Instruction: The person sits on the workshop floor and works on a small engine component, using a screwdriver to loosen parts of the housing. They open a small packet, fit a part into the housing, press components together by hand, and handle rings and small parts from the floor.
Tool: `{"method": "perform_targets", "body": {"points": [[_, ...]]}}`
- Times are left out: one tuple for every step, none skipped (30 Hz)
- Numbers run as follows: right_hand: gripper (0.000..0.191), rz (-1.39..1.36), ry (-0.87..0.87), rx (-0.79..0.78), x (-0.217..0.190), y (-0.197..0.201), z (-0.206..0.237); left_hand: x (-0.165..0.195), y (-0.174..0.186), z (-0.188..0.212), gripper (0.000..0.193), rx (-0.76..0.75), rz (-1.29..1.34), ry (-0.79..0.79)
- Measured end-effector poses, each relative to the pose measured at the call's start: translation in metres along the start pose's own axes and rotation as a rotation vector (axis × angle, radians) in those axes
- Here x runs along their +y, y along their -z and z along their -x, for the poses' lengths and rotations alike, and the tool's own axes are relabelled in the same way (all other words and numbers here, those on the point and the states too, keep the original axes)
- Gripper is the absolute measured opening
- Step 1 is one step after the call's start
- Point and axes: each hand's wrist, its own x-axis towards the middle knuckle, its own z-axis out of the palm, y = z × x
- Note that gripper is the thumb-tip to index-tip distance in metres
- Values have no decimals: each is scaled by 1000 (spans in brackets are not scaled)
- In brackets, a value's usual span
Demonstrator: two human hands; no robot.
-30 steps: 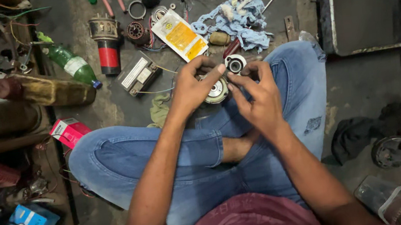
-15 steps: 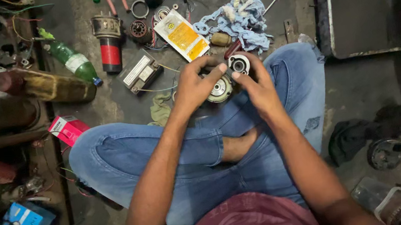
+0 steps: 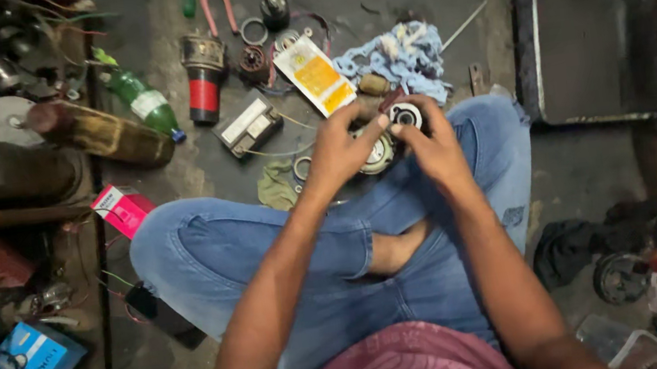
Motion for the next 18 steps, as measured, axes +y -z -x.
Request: {"method": "perform_targets", "body": {"points": [[45,-25,-1,-8,-1,4,-1,5,1,4,27,19,-83,-49],[49,-51,-5,-13,-2,7,-1,11,0,9,30,34,-165,-93],[50,-181,-47,-26,-1,10,-2,16,-2,14,33,46,-244,-135],[51,-310,-92,-39,0,13,-1,21,-6,20,41,80,-340,-209],[53,-441,-138,-51,2,14,-1,25,-10,26,48,113,-436,-283],[52,-444,-132,-49,5,15,-1,27,-13,29,56,143,-531,-358],[52,-446,-129,-44,9,15,0,28,-17,29,54,139,-564,-329],[51,-447,-126,-40,12,15,1,28,-20,29,52,136,-596,-300],[50,-439,-119,-36,15,14,1,28,-23,29,51,133,-629,-268],[49,-430,-116,-34,18,14,0,27,-24,28,48,134,-625,-260],[48,-422,-112,-34,21,13,0,25,-25,27,46,137,-621,-252],[47,-418,-108,-39,23,13,-1,24,-24,26,44,140,-621,-246],[47,-415,-101,-44,24,12,-2,23,-25,25,43,128,-647,-235],[46,-413,-96,-45,25,11,-2,22,-25,25,43,112,-673,-223],[45,-405,-105,-43,25,10,-2,22,-25,26,42,96,-699,-209],[45,-398,-114,-39,25,9,-2,22,-25,28,41,105,-685,-221],[44,-389,-121,-34,25,9,-2,22,-24,28,41,115,-669,-235],[44,-393,-118,-38,25,8,-2,22,-24,28,40,124,-653,-249]]}}
